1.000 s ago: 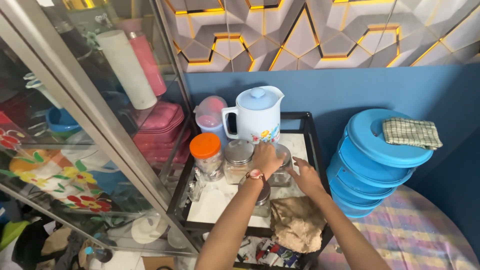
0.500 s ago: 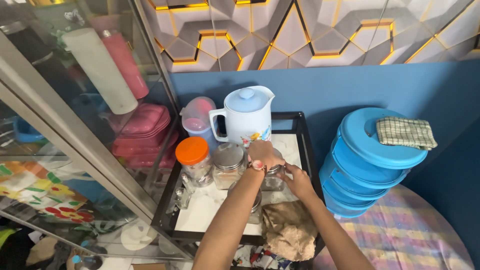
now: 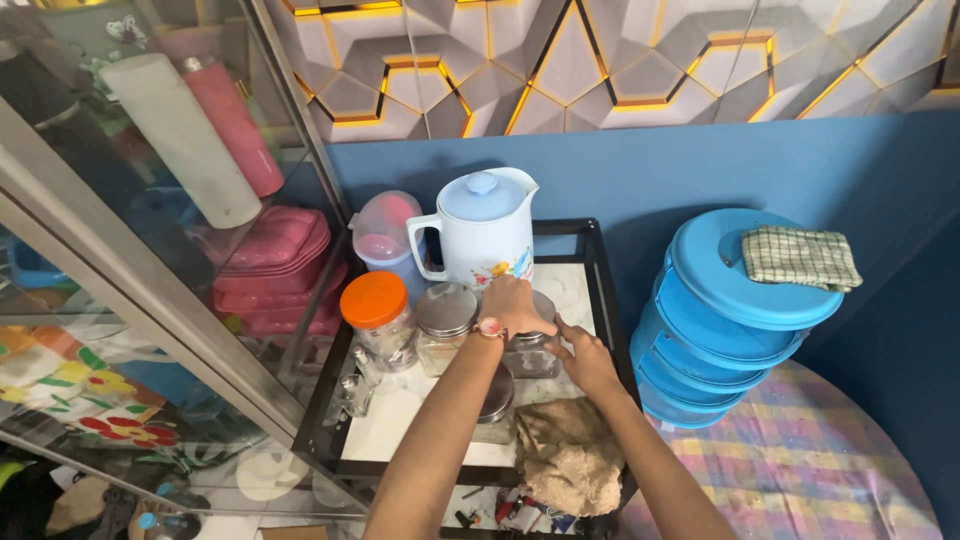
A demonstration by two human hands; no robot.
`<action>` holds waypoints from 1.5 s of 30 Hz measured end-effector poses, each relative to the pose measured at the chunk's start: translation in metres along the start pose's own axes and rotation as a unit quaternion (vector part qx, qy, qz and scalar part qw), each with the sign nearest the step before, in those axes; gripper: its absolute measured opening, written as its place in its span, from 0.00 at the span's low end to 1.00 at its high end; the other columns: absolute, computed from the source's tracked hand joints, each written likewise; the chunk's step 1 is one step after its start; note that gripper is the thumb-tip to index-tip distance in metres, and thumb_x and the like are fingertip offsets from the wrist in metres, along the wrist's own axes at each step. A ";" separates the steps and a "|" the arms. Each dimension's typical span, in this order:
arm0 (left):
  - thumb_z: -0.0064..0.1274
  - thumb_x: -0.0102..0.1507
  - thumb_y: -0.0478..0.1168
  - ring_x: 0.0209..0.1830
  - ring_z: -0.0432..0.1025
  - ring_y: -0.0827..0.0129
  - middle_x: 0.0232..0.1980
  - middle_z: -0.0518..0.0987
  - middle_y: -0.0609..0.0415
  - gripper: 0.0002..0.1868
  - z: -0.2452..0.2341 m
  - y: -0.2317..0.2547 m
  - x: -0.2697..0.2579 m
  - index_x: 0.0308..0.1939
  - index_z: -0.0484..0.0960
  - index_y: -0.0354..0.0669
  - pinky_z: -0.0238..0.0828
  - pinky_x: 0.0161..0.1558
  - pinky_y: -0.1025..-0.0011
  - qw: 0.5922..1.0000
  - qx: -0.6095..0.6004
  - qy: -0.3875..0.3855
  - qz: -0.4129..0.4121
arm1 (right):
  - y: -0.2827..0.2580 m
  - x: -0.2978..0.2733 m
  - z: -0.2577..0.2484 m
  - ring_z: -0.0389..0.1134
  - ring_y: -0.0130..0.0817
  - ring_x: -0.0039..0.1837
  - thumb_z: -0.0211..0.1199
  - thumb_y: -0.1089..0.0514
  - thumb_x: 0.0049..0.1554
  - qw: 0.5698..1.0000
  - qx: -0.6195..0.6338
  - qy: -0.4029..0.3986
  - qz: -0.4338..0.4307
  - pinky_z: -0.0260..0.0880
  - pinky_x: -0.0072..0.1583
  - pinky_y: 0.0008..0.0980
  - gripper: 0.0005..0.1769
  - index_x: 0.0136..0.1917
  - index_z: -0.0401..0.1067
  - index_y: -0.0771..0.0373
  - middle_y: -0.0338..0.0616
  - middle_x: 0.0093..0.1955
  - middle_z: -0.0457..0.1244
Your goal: The person clears a small table by moving a glass jar and a glass, then wipes the tabletop with a cloth. They wipe the lids of several glass jars and a white pitcher, then rearrange the jars and pitcher on the table.
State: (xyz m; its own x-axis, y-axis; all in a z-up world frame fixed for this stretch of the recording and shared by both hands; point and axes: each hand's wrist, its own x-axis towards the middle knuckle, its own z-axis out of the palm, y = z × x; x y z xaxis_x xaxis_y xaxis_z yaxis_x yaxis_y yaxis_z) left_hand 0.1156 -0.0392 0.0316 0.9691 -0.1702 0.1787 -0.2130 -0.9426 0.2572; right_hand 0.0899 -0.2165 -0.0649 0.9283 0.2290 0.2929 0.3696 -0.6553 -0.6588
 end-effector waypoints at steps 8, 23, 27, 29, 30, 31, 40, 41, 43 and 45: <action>0.59 0.56 0.66 0.55 0.64 0.41 0.52 0.71 0.34 0.36 0.020 0.055 -0.032 0.41 0.85 0.32 0.62 0.51 0.45 0.981 0.079 0.092 -0.152 | 0.024 0.006 0.017 0.69 0.57 0.61 0.66 0.50 0.56 0.999 -0.035 -0.005 0.003 0.69 0.61 0.51 0.23 0.62 0.72 0.61 0.53 0.60 0.68; 0.64 0.53 0.59 0.52 0.65 0.44 0.48 0.71 0.35 0.45 0.054 0.028 -0.034 0.57 0.74 0.19 0.61 0.55 0.51 0.955 0.003 0.291 -0.051 | 0.012 0.004 0.011 0.70 0.58 0.56 0.65 0.49 0.56 0.999 -0.043 0.011 -0.011 0.71 0.57 0.53 0.19 0.58 0.75 0.58 0.52 0.56 0.69; 0.62 0.55 0.59 0.52 0.65 0.44 0.48 0.71 0.35 0.43 0.050 0.020 -0.036 0.57 0.75 0.20 0.61 0.56 0.51 0.964 -0.014 0.264 -0.019 | 0.011 0.002 0.009 0.70 0.58 0.57 0.66 0.48 0.57 0.999 -0.040 0.012 -0.009 0.71 0.57 0.52 0.20 0.58 0.75 0.59 0.55 0.55 0.69; 0.62 0.55 0.59 0.52 0.64 0.44 0.48 0.71 0.34 0.44 0.051 0.015 -0.036 0.58 0.74 0.18 0.61 0.55 0.51 0.962 -0.009 0.272 0.005 | 0.008 0.001 0.008 0.70 0.58 0.57 0.66 0.49 0.56 0.999 -0.034 0.017 -0.023 0.70 0.56 0.53 0.21 0.60 0.74 0.59 0.55 0.55 0.69; 0.63 0.54 0.59 0.52 0.64 0.43 0.48 0.71 0.34 0.46 0.051 0.013 -0.035 0.59 0.73 0.17 0.61 0.53 0.52 0.960 -0.004 0.279 0.029 | 0.007 0.000 0.007 0.70 0.59 0.57 0.66 0.49 0.56 0.999 -0.028 0.023 -0.037 0.70 0.56 0.53 0.23 0.62 0.73 0.60 0.56 0.55 0.69; 0.63 0.54 0.59 0.52 0.64 0.43 0.48 0.71 0.34 0.46 0.051 0.013 -0.035 0.59 0.73 0.17 0.61 0.53 0.52 0.960 -0.004 0.279 0.030 | 0.008 0.000 0.007 0.70 0.59 0.57 0.66 0.49 0.56 0.999 -0.029 0.023 -0.037 0.70 0.56 0.53 0.23 0.62 0.73 0.60 0.56 0.55 0.69; 0.58 0.58 0.60 0.56 0.64 0.41 0.54 0.70 0.33 0.44 0.039 0.006 -0.042 0.60 0.72 0.17 0.61 0.60 0.50 0.978 0.002 0.209 0.022 | 0.004 -0.004 0.003 0.70 0.56 0.59 0.65 0.46 0.57 0.999 -0.046 0.009 -0.011 0.71 0.58 0.50 0.24 0.64 0.72 0.59 0.53 0.59 0.69; 0.59 0.59 0.62 0.58 0.62 0.39 0.56 0.68 0.29 0.44 0.035 0.000 -0.040 0.58 0.72 0.18 0.61 0.60 0.49 0.978 -0.018 0.206 0.035 | 0.001 -0.003 0.000 0.70 0.56 0.59 0.65 0.45 0.57 0.999 -0.045 0.001 -0.013 0.71 0.58 0.50 0.28 0.67 0.70 0.57 0.53 0.59 0.68; 0.59 0.60 0.63 0.61 0.61 0.36 0.59 0.67 0.26 0.44 0.022 -0.011 -0.042 0.56 0.72 0.19 0.60 0.60 0.49 0.977 -0.035 0.203 0.046 | -0.001 0.000 -0.004 0.70 0.56 0.59 0.65 0.44 0.56 0.999 -0.043 -0.008 -0.018 0.70 0.59 0.49 0.31 0.70 0.68 0.56 0.53 0.60 0.68; 0.57 0.61 0.59 0.62 0.60 0.34 0.60 0.68 0.27 0.41 0.006 -0.022 -0.048 0.60 0.72 0.22 0.60 0.58 0.49 0.953 -0.015 0.298 0.058 | 0.002 0.005 -0.005 0.69 0.54 0.63 0.69 0.41 0.53 0.999 -0.030 -0.019 0.028 0.69 0.62 0.48 0.38 0.73 0.66 0.53 0.52 0.62 0.67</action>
State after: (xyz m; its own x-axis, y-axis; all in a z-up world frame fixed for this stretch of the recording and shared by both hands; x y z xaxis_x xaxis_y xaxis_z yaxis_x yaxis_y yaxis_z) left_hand 0.0743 -0.0119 0.0111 0.6978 -0.0707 0.7128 -0.3264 -0.9172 0.2285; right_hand 0.0946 -0.2197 -0.0614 0.9489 0.2170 0.2290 0.3145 -0.7100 -0.6301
